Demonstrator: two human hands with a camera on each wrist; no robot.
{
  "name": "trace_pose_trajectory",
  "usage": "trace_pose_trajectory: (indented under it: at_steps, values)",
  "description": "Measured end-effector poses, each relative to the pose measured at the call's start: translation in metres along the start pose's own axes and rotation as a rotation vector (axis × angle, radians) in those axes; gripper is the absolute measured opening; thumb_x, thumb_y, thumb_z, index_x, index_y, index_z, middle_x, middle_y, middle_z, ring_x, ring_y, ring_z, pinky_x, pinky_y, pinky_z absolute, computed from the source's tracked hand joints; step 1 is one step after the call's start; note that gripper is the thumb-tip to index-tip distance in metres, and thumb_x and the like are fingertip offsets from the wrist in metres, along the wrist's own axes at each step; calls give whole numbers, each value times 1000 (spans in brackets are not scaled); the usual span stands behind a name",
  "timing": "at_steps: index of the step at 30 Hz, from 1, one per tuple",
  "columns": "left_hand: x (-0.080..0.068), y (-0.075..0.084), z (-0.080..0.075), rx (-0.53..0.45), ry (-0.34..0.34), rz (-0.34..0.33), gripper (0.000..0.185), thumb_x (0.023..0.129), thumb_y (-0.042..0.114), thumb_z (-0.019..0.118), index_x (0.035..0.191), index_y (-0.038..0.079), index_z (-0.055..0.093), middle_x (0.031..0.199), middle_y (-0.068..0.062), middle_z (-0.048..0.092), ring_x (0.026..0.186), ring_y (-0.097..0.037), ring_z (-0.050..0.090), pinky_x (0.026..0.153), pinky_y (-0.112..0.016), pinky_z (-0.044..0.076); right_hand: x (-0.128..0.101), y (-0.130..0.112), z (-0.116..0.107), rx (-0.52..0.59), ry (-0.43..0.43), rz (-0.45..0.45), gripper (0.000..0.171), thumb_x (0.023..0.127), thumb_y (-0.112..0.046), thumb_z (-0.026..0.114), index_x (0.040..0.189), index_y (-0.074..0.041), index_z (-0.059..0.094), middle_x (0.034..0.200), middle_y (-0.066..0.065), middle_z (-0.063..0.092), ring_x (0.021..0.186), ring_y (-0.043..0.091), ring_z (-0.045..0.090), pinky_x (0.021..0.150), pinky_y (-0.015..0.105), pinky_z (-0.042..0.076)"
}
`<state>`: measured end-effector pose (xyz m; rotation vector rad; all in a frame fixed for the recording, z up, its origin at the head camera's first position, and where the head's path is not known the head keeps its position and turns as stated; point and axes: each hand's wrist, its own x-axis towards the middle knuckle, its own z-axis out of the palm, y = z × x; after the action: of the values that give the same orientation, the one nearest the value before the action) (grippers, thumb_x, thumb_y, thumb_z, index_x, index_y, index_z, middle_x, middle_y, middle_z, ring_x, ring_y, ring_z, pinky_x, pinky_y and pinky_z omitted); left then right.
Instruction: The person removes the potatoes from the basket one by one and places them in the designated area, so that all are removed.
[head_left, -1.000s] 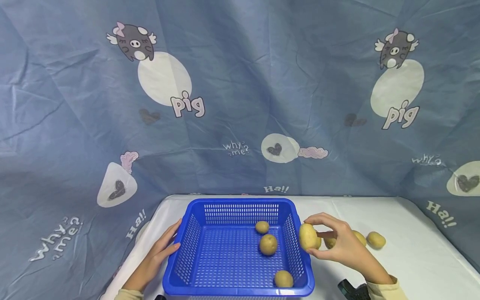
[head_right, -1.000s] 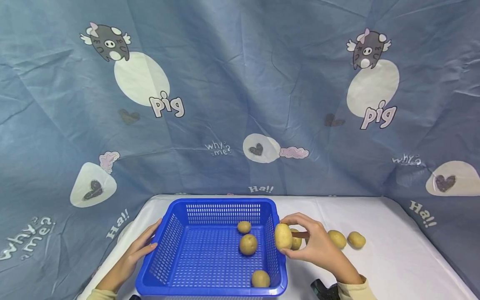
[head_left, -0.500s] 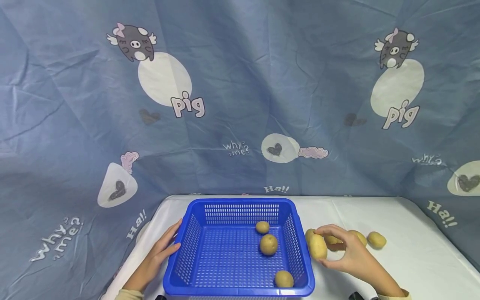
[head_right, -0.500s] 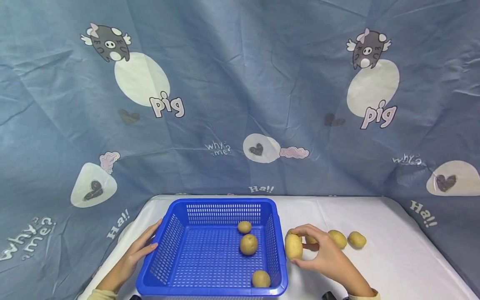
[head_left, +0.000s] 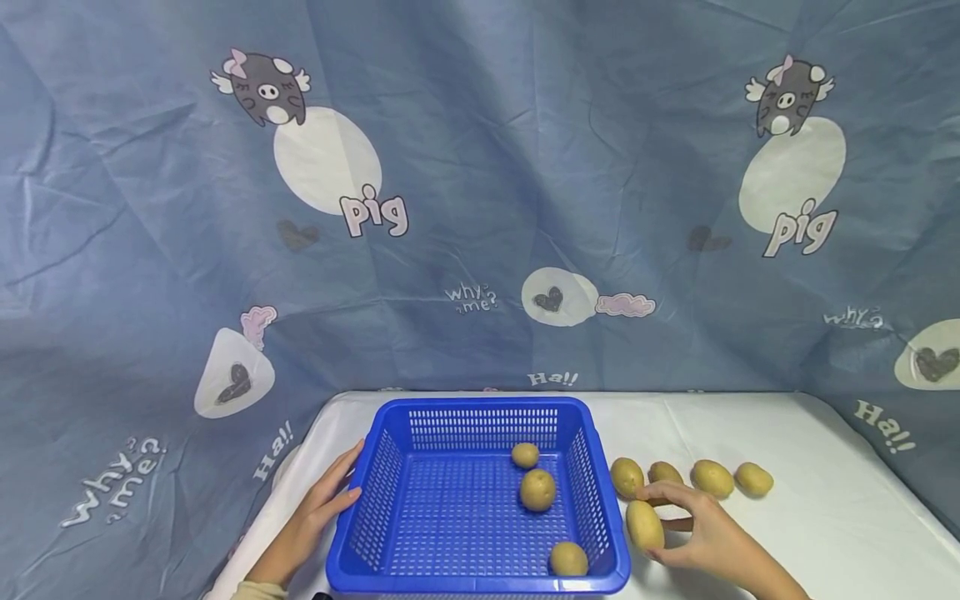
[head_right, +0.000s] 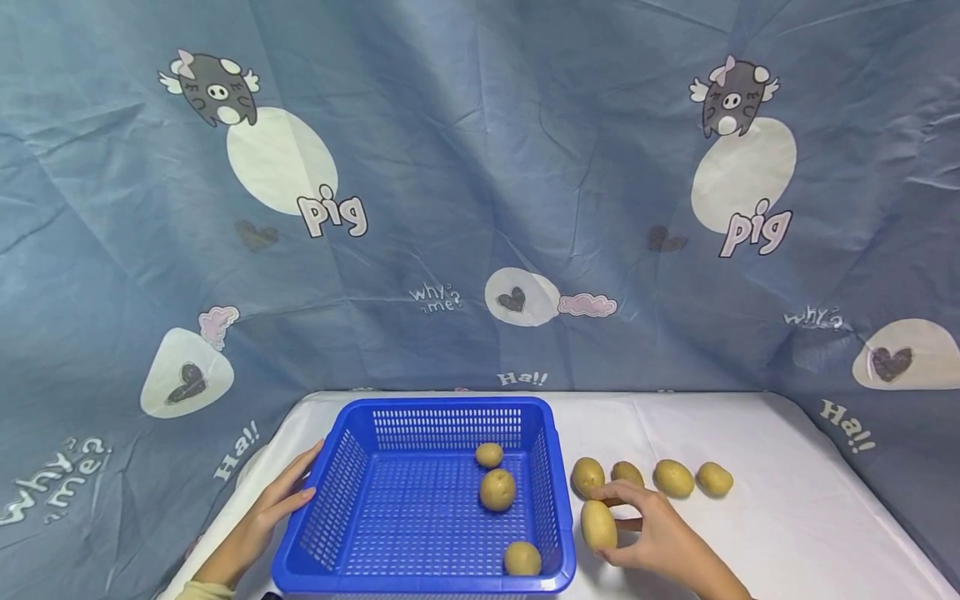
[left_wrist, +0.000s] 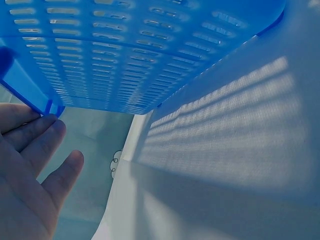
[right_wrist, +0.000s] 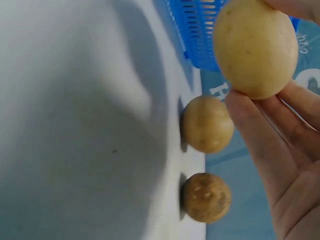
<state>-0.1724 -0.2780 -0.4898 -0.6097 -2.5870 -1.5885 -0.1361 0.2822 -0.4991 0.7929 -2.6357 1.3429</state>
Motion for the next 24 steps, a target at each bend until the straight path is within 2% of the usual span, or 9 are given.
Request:
trace_pose_trajectory:
  at_steps: [3, 7, 12, 17, 24]
  values:
    - [0, -1, 0, -2, 0, 7, 63, 105, 19, 48, 165, 14, 26, 167, -20, 32, 134, 20, 33, 110, -13, 35, -1, 2, 0, 28, -63, 58, 58, 77, -22, 91, 125, -3, 66, 122, 15, 69, 111, -9, 59, 77, 34, 66]
    - [1, -2, 0, -1, 3, 29, 63, 105, 17, 47, 165, 12, 27, 166, -22, 32, 135, 19, 33, 110, -12, 34, -2, 7, 2, 57, -114, 53, 55, 77, -19, 90, 124, -4, 66, 120, 10, 70, 110, -7, 61, 80, 34, 65]
    - [2, -3, 2, -2, 6, 63, 63, 105, 14, 47, 163, 5, 26, 165, -26, 33, 135, 19, 34, 110, -9, 33, -3, 12, 5, 73, -168, 49, 51, 79, -18, 89, 123, -5, 67, 119, 9, 72, 109, -4, 63, 83, 28, 64]
    - [3, -2, 3, 5, 7, 65, 63, 105, 14, 47, 164, 6, 27, 164, -25, 34, 134, 17, 36, 109, -10, 35, -2, 16, 5, 75, -186, 89, 51, 79, -19, 88, 123, -5, 68, 119, 10, 73, 107, -3, 65, 83, 25, 63]
    - [0, 1, 1, 35, 16, 52, 62, 105, 15, 48, 164, 10, 28, 163, -24, 36, 132, 17, 38, 106, -10, 38, -1, 18, 9, 70, -187, 71, 51, 82, -24, 87, 125, -4, 67, 123, 14, 72, 110, -2, 65, 85, 25, 62]
